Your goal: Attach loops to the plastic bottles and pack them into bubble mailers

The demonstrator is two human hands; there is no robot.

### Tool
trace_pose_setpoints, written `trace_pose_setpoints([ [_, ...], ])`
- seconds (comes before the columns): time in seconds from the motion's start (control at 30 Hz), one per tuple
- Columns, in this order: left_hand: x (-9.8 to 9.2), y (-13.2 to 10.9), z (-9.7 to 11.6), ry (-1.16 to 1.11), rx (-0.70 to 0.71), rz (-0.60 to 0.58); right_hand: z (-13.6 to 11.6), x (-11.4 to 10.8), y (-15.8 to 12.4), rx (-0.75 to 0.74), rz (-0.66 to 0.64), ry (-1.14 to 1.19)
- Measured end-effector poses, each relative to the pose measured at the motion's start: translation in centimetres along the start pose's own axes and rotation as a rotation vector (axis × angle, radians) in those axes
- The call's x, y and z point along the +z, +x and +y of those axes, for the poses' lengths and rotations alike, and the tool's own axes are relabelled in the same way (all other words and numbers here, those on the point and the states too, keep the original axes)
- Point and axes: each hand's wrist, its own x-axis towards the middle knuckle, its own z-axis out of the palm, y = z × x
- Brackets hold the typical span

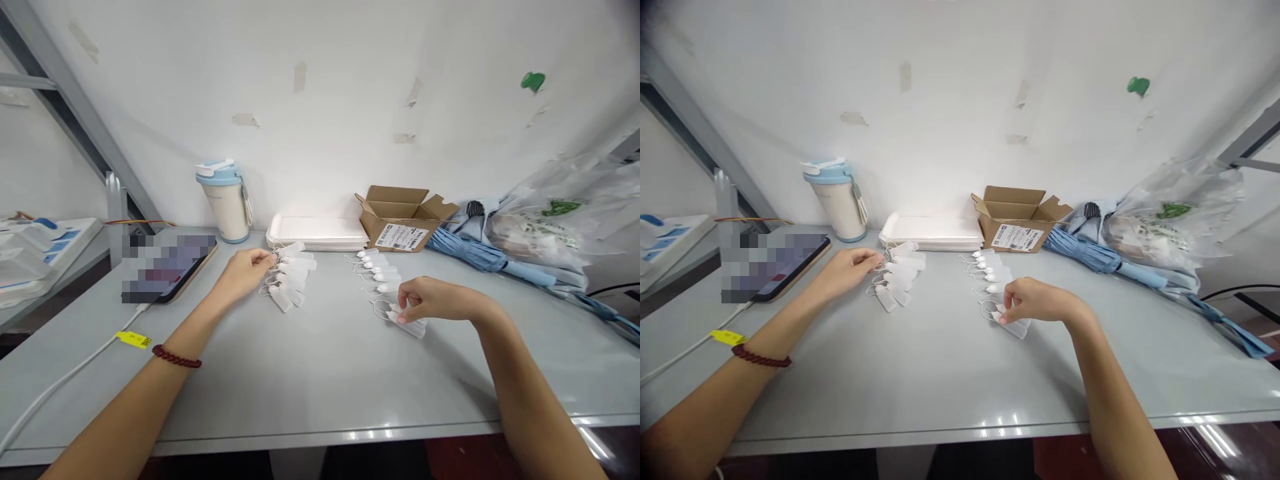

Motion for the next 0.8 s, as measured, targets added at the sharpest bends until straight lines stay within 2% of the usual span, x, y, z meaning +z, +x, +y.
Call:
trace_pose_setpoints([
  [0.13, 0.1, -0.2, 0.3, 0.109, 0.038, 0.092, 0.4, -0.1, 0.2, -0.002, 0.020, 0.017],
  [0.37, 0.6, -1.1, 1.4, 0.269, 0.077, 0.036, 1.5, -0.4, 0.4, 0.074, 0.016, -0.002],
  [0.6, 0.1, -1.5, 1.8, 0.405, 0.094, 0.081, 1.9, -0.2, 1.0, 0.075, -0.043, 0.010],
  [0.7, 0.3, -1.9, 2.3, 0.397, 0.124, 0.138, 2.0, -0.3, 0.9, 0.017, 0.008, 0.058],
  [0.8, 1.1, -2.8, 3.1, 0.328, 0.194, 0.190, 1.5, -0.4, 0.6, -0.105, 0.187, 0.183],
])
